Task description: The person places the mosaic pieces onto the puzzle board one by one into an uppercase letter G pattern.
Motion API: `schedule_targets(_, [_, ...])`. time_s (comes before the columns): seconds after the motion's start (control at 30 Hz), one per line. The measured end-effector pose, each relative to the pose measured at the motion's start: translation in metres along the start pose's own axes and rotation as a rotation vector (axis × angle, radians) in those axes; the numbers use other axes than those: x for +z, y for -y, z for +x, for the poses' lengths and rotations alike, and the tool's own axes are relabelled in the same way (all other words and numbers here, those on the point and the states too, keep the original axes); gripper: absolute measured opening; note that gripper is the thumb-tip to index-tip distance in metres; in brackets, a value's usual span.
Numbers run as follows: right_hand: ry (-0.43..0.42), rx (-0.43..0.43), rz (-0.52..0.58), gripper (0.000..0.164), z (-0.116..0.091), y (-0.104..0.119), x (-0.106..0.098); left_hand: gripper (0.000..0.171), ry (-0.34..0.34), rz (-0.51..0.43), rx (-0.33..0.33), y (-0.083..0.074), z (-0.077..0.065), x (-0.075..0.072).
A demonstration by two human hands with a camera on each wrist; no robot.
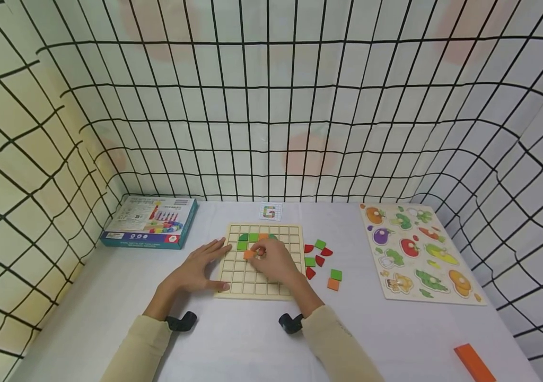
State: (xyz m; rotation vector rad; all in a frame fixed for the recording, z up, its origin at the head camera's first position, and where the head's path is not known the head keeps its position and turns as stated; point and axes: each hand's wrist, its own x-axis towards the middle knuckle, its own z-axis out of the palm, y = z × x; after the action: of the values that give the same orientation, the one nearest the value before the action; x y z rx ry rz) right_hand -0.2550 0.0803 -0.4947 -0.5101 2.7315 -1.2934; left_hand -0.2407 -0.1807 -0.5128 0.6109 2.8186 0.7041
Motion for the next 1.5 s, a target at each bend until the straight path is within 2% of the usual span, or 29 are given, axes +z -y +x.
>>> schedule_targets(0.33, [0.004, -0.04, -0.046, 0.025, 0.007, 0.008, 0.01, 0.105, -0.001, 0.001, 0.0, 0.001, 0.0, 0.0])
schedule_targets(0.83, [0.005, 0.008, -0.147, 0.027, 0.011, 0.01, 0.017, 0.104, 0.005, 0.001, 0.014, 0.0, 0.0, 0.001])
schedule_targets(1.5, [0.008, -0.001, -0.116, 0.02, 0.013, 0.009, 0.017, 0.103, 0.007, -0.002, 0.011, -0.001, -0.001, -0.002])
